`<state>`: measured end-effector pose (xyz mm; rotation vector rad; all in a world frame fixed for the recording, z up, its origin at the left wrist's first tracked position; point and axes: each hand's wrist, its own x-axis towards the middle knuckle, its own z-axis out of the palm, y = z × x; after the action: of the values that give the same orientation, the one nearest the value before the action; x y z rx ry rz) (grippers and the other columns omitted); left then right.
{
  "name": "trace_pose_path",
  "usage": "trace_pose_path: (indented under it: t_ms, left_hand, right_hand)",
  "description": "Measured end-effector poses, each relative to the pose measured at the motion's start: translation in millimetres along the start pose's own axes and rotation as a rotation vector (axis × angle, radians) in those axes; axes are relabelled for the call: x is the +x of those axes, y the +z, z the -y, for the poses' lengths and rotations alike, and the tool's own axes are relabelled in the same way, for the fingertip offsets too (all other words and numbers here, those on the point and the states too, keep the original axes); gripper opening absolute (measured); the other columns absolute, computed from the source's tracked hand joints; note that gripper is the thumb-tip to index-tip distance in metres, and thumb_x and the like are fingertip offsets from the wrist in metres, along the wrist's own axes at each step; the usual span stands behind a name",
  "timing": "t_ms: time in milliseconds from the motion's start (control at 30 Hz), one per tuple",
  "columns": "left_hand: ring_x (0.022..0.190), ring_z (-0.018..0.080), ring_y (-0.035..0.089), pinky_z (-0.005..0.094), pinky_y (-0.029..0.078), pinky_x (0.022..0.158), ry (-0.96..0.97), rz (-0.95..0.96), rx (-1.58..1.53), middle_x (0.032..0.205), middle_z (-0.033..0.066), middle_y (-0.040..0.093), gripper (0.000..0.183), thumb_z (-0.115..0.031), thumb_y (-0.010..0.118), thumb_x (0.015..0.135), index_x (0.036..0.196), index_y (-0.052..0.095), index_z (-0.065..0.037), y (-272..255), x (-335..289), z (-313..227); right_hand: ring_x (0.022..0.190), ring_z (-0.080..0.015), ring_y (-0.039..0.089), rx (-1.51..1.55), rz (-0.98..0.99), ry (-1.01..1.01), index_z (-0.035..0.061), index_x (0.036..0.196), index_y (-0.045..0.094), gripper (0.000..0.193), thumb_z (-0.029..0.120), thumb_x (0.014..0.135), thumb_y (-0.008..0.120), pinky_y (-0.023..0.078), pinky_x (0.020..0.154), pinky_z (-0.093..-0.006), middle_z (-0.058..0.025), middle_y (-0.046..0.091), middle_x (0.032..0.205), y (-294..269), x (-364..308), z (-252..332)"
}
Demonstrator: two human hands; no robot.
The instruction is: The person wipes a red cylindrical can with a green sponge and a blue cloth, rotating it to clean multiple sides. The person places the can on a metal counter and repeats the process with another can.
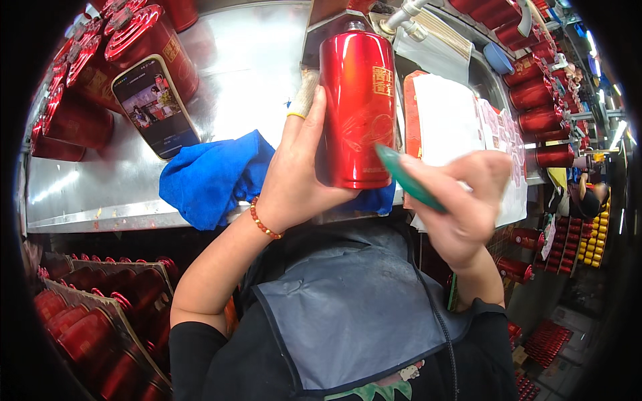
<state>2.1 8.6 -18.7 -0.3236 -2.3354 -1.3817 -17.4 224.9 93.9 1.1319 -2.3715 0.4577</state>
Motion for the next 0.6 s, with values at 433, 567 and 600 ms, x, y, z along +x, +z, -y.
trace_pose_path:
  t_ms: [433, 567, 600]
  left_hand:
    - [0.154, 0.0425, 0.027, 0.0452, 0.028, 0.124, 0.101, -0.064, -0.083, 0.165, 0.0289, 0.025, 0.112, -0.023, 0.093, 0.071, 0.16, 0.029, 0.002, 3, 5, -1]
    - [0.152, 0.044, 0.03, 0.0452, 0.031, 0.123, 0.092, -0.056, -0.042, 0.165, 0.0298, 0.026, 0.113, -0.023, 0.093, 0.07, 0.159, 0.029, 0.003, 4, 5, 1]
    - [0.152, 0.0443, 0.031, 0.0452, 0.032, 0.123, 0.099, -0.061, -0.037, 0.164, 0.0299, 0.026, 0.113, -0.022, 0.093, 0.069, 0.159, 0.029, 0.003, 5, 5, 3]
  right_hand:
    - [0.08, -0.0207, 0.056, 0.024, 0.231, -0.204, 0.0091, 0.106, 0.077, 0.037, 0.015, 0.069, 0.074, 0.041, 0.076, -0.0375, 0.0005, 0.054, 0.08, -2, 39, 4]
    - [0.082, -0.0225, 0.056, 0.169, 0.347, -0.309, 0.0105, 0.104, 0.077, 0.038, 0.013, 0.066, 0.076, 0.042, 0.073, -0.0369, -0.0004, 0.054, 0.08, 6, 34, 12]
    - [0.082, -0.0223, 0.056, 0.229, 0.398, -0.284, 0.0108, 0.104, 0.077, 0.037, 0.014, 0.067, 0.076, 0.042, 0.072, -0.0369, -0.0007, 0.054, 0.081, 2, 46, 12]
